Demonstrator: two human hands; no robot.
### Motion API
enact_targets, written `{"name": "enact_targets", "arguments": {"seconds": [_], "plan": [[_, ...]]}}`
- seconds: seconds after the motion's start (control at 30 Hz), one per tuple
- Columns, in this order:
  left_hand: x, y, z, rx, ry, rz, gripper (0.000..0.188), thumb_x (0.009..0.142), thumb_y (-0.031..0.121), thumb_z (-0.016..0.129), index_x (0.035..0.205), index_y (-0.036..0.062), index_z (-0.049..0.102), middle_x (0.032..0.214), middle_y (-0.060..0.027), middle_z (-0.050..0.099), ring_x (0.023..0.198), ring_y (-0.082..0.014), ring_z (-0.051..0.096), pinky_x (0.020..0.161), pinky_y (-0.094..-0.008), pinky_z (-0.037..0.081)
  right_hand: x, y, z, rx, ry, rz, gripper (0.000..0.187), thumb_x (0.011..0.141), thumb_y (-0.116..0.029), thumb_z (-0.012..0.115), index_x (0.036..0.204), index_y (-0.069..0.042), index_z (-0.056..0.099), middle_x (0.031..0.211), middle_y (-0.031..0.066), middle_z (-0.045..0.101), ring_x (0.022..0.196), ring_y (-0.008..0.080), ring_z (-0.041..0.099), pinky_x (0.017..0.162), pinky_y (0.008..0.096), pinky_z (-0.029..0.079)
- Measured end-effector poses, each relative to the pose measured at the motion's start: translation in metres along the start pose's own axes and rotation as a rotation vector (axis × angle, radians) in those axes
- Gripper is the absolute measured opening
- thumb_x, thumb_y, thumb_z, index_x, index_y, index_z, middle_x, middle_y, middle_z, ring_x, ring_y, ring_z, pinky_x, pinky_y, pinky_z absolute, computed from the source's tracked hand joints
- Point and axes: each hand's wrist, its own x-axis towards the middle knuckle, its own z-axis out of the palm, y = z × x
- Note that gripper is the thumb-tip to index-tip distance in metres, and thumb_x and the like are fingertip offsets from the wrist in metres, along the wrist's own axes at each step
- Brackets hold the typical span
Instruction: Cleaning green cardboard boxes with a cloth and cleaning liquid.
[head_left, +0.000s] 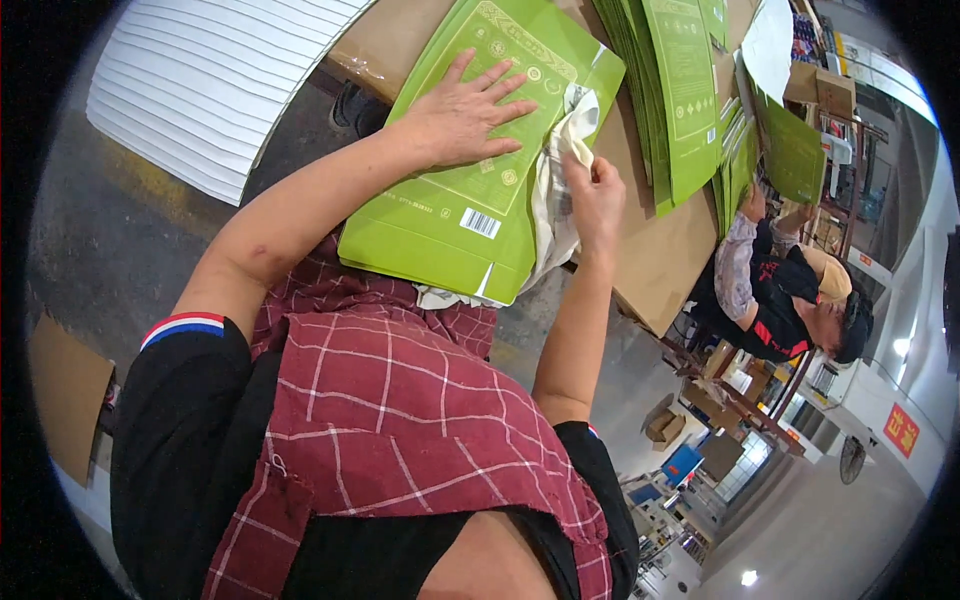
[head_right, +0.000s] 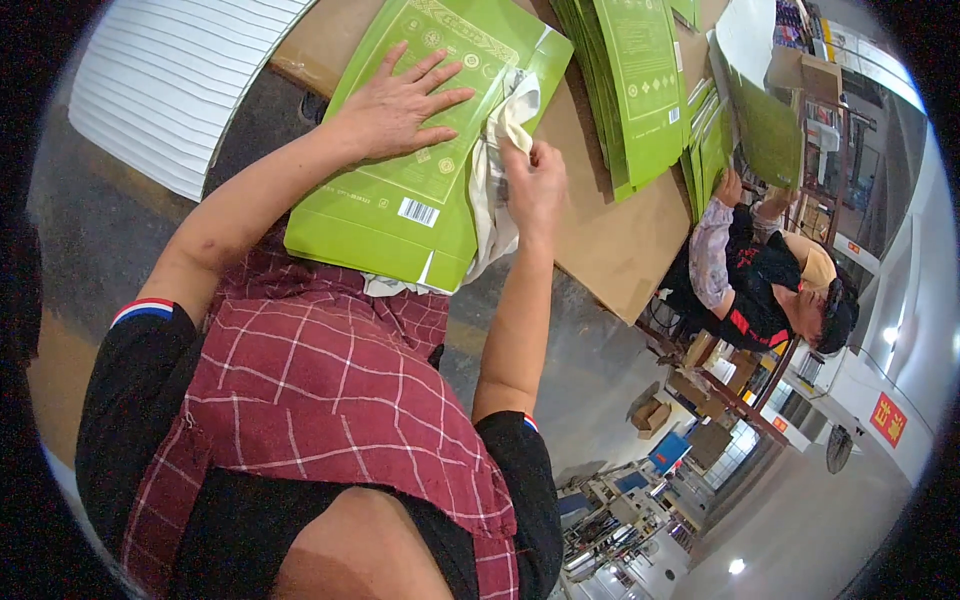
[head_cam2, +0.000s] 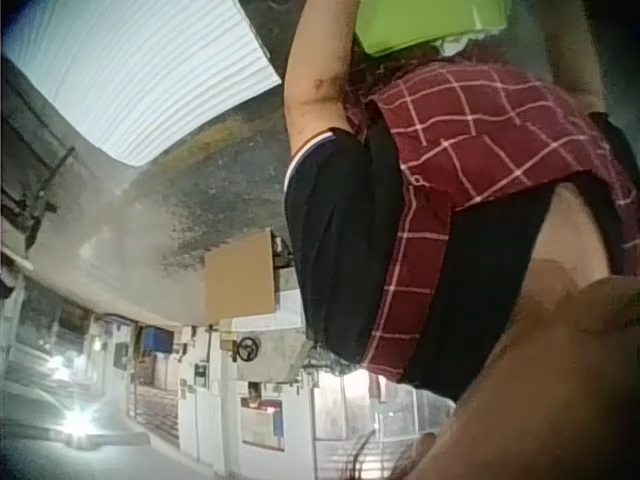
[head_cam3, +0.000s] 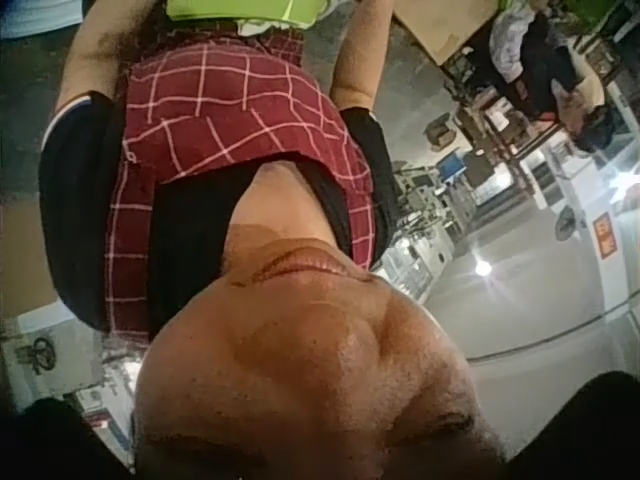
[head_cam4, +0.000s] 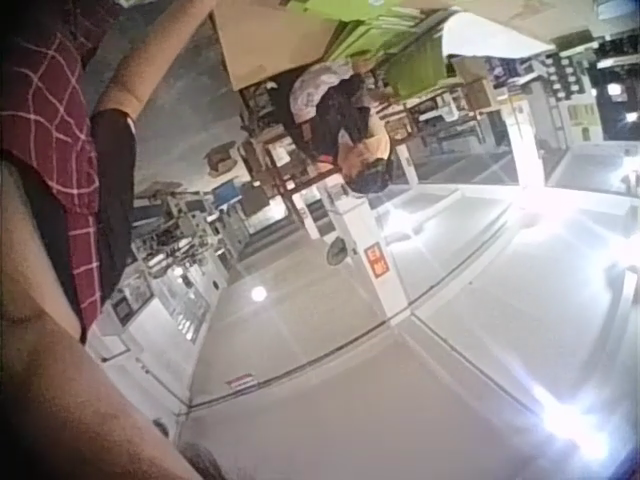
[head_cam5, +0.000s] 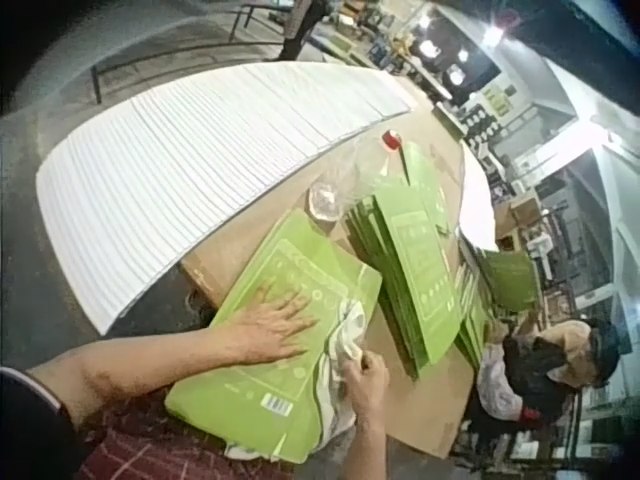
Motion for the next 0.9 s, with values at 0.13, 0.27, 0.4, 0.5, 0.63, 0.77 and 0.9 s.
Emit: {"name": "enact_targets", "arguments": {"seconds": [0.13, 0.27, 0.4, 0.5, 0.63, 0.77, 0.9], "plan": [[0.002, 0.000, -0.005, -0.003, -0.030, -0.007, 0.052, 0.085, 0.050, 0.037, 0.129, 0.0212, 0.036, 0.137, -0.0054, 0.030, 0.129, -0.0217, 0.021, 0.104, -0.0484, 0.006, 0.000, 0.012, -0.019, 1.064, 0.121, -0.007, 0.015, 0.079, -0.011, 0.062, 0.086, -0.001, 0.054, 0.079, 0.0036, 0.059, 0.068, 0.0118, 0.055, 0.063, 0.0230, 0.044], [-0.002, -0.003, -0.004, 0.003, -0.019, -0.028, 0.052, 0.085, 0.049, 0.037, 0.129, 0.0211, 0.037, 0.137, -0.0064, 0.030, 0.129, -0.0220, 0.021, 0.104, -0.0485, 0.006, 0.007, 0.010, -0.039, 1.139, 0.180, -0.009, 0.011, 0.077, -0.005, 0.063, 0.082, -0.004, 0.053, 0.080, 0.0038, 0.059, 0.068, 0.0103, 0.056, 0.060, 0.0237, 0.046], [0.000, -0.003, -0.005, 0.023, -0.032, -0.022, 0.052, 0.085, 0.049, 0.037, 0.129, 0.0209, 0.037, 0.137, -0.0066, 0.030, 0.129, -0.0221, 0.021, 0.104, -0.0487, 0.006, 0.016, -0.025, -0.046, 0.705, 0.642, -0.225, 0.008, 0.081, -0.008, 0.058, 0.081, -0.001, 0.053, 0.078, 0.0047, 0.058, 0.065, 0.0102, 0.056, 0.055, 0.0215, 0.046], [0.007, 0.003, -0.005, 0.000, -0.001, 0.025, 0.052, 0.085, 0.050, 0.037, 0.128, 0.0204, 0.039, 0.137, -0.0066, 0.030, 0.129, -0.0223, 0.022, 0.104, -0.0490, 0.007, 0.045, 0.006, -0.003, -0.732, 0.402, -0.677, 0.013, 0.077, -0.013, 0.059, 0.082, -0.003, 0.055, 0.072, 0.0103, 0.057, 0.061, 0.0224, 0.058, 0.053, 0.0306, 0.048], [0.001, -0.003, -0.002, 0.007, -0.012, -0.008, 0.052, 0.084, 0.050, 0.038, 0.127, 0.0196, 0.039, 0.136, -0.0068, 0.031, 0.128, -0.0229, 0.023, 0.104, -0.0494, 0.007, 0.007, -0.014, 0.036, -0.401, 0.287, -0.631, 0.014, 0.077, -0.016, 0.058, 0.086, -0.005, 0.060, 0.082, 0.0135, 0.058, 0.066, 0.0280, 0.058, 0.061, 0.0359, 0.048], [-0.002, -0.002, -0.006, 0.007, -0.017, -0.009, 0.052, 0.084, 0.049, 0.039, 0.127, 0.0195, 0.040, 0.136, -0.0069, 0.031, 0.128, -0.0229, 0.024, 0.103, -0.0497, 0.007, 0.015, -0.011, 0.025, 0.087, -0.046, -0.334, 0.016, 0.076, -0.015, 0.060, 0.085, -0.003, 0.065, 0.080, 0.0136, 0.063, 0.069, 0.0238, 0.062, 0.062, 0.0313, 0.048], [0.000, 0.000, -0.005, 0.017, -0.004, 0.004, 0.052, 0.084, 0.049, 0.039, 0.127, 0.0201, 0.040, 0.136, -0.0064, 0.032, 0.128, -0.0229, 0.024, 0.103, -0.0496, 0.007, 0.083, -0.022, 0.017, -0.003, 0.067, -0.396, 0.017, 0.071, -0.014, 0.062, 0.083, -0.003, 0.066, 0.074, 0.0146, 0.064, 0.066, 0.0228, 0.063, 0.064, 0.0298, 0.048]]}}
